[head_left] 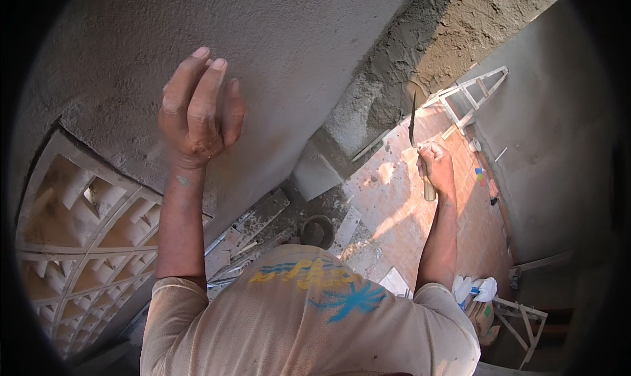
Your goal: The person scoops cement from a bucket with a trowel and applies it to a wall, smoothing the surface repeatedly. The person works on a vertical wall section near a decorative tile panel, using a bucket and trowel to transfer and spread the material.
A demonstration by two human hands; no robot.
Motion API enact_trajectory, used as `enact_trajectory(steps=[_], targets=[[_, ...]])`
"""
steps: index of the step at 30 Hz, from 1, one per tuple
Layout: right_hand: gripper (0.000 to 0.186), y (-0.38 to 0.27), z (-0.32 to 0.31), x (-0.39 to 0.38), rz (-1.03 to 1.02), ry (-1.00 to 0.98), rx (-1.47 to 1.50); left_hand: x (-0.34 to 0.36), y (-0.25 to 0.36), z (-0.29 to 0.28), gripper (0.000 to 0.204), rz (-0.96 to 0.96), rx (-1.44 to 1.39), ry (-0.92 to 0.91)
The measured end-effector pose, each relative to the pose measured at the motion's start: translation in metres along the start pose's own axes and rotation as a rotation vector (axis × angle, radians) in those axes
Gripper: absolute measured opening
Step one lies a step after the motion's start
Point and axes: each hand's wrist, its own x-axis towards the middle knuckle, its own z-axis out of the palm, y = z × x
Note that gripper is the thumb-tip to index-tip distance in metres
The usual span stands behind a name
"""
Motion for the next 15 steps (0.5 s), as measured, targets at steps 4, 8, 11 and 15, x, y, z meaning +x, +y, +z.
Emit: enact_trajectory(steps=[4,8,11,15], targets=[[0.02,0.063,0.012,-0.016,0.169,-0.11,-0.073,-0.003,0.0,-0.002,0.05,0.014,0.056,-0.017],[0.038,0.166,0.061,-0.05,0.348,-0.397,-0.389,0.001,0.0,-0.004,0.05,0.059,0.152,-0.101],[0.046,0.334,0.134,-0.09,0.527,-0.39,-0.446,0.011,-0.003,-0.012,0.047,0.133,0.254,-0.128],[0.04,0.345,0.177,-0.156,1.014,-0.534,-0.217,0.0,-0.015,-0.008,0.04,0.228,0.463,-0.319]])
